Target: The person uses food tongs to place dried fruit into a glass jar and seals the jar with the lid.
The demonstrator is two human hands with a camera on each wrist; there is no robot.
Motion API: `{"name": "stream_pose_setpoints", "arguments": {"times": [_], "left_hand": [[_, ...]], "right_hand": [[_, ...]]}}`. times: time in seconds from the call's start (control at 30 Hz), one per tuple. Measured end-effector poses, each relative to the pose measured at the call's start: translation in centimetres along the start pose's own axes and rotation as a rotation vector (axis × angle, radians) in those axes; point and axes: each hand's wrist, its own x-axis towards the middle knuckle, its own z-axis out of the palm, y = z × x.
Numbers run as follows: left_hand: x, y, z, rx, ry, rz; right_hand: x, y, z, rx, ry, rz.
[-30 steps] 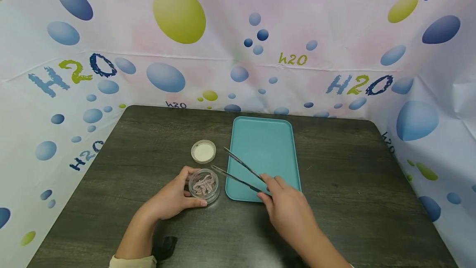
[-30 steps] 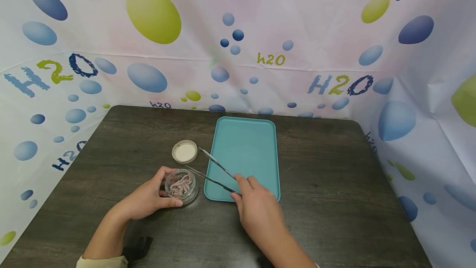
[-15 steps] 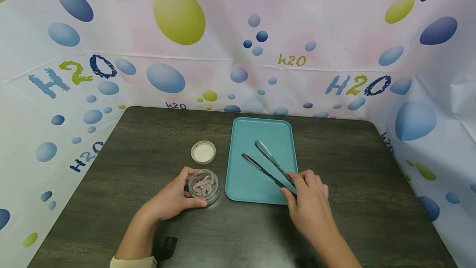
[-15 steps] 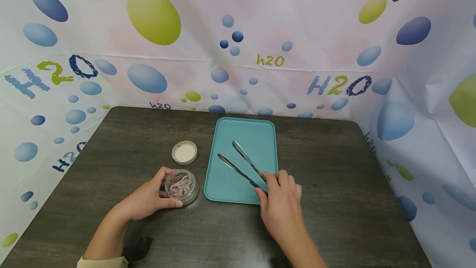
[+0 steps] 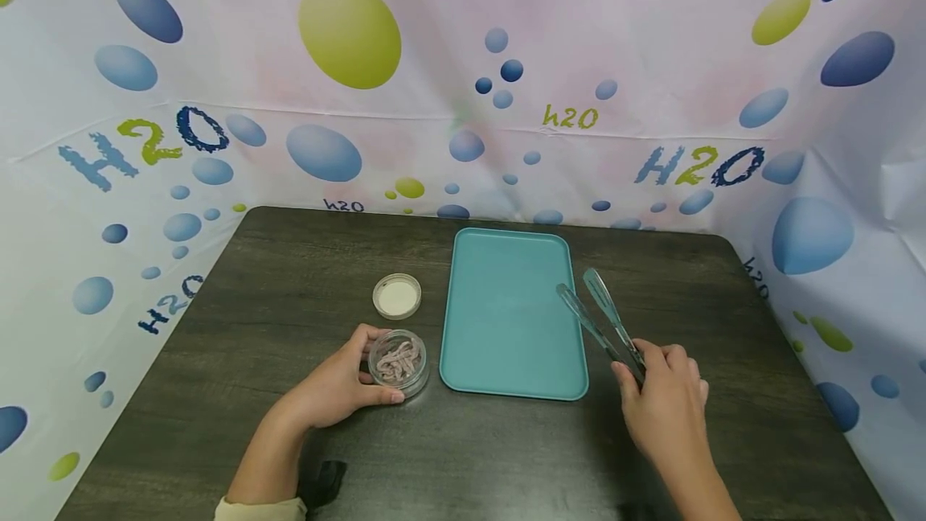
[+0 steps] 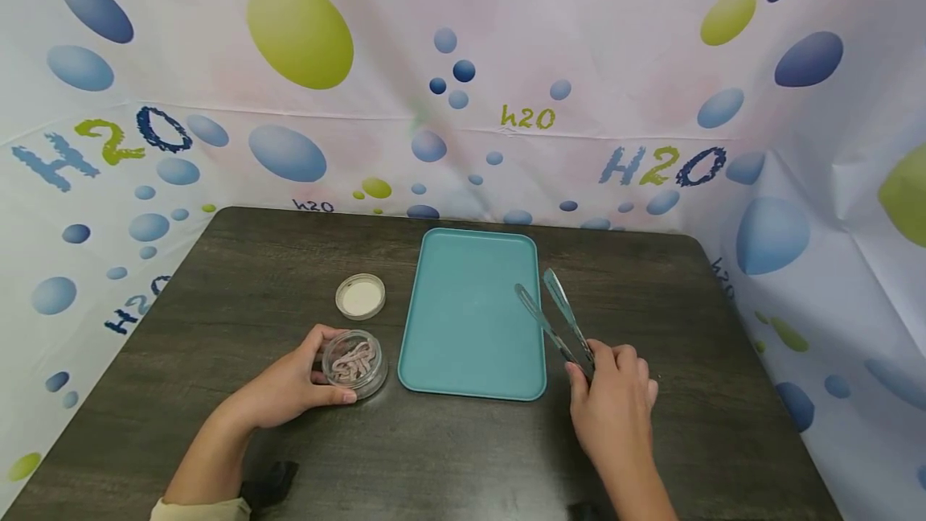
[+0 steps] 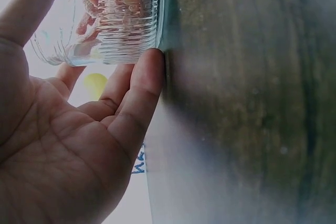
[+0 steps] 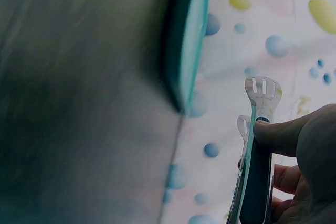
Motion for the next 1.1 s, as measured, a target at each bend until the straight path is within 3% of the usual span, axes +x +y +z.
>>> {"name": "stream_pose_setpoints", "arguments": {"times": [0.17,0.3,0.5,1.1], "left_hand": [[0.0,0.0,0.0,-0.004,0.001,-0.002],[0.0,0.0,0.0,-0.002,0.001,0.000],[-0.1,0.0,0.0,0.005,0.003,0.002],[-0.1,0.2,0.0,-0.006,0.004,0.004]], "right_hand": [[0.6,2.1,0.0,-0.025,-0.099,0.124],[0.8,3.5,0.2,-0.045,-0.125,0.176],[1.3,4.6,0.4,-0.068,-0.152,0.206],[2.2,5.8,0.0,-0.171,-0.371,0.267]]}}
